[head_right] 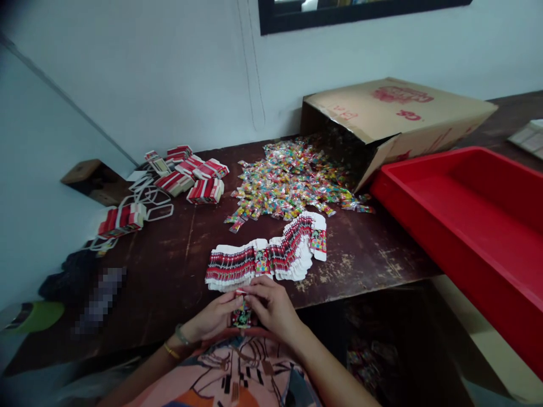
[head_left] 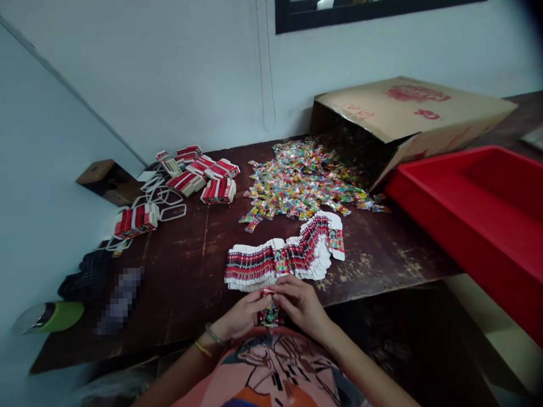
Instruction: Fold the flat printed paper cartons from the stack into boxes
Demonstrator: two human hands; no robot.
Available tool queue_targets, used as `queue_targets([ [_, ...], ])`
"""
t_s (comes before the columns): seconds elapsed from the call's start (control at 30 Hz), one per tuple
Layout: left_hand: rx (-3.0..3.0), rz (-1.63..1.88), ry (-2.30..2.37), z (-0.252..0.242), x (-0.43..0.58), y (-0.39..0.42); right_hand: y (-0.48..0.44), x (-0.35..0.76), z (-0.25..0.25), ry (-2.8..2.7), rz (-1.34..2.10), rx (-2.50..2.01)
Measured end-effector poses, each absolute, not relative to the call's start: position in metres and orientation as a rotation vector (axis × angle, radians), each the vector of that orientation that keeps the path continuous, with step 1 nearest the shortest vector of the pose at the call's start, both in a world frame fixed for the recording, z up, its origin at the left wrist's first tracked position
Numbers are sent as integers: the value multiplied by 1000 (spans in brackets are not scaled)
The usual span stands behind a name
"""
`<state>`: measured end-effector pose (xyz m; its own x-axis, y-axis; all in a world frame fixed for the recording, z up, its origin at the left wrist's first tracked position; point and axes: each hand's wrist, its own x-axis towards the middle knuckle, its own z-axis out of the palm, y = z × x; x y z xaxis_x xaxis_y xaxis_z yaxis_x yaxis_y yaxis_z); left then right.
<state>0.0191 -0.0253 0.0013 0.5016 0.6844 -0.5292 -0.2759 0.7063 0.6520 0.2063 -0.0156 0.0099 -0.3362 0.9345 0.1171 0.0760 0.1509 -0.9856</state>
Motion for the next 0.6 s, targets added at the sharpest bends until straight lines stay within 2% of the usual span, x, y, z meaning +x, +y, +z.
queue_targets([
  [0.07,534,629,882,2,25,-25,-18,203,5,-1551,1299,-1025],
  [0.27,553,446,734,5,52,-18,-17,249,11,-1153,1614,-1180],
  [0.47,908,309,714,1,54,-5,-31,376,42,-1579,1396,-1505],
  [0.6,871,271,726,-11,59,-3,-4,389,3,-1684,913,-1692],
])
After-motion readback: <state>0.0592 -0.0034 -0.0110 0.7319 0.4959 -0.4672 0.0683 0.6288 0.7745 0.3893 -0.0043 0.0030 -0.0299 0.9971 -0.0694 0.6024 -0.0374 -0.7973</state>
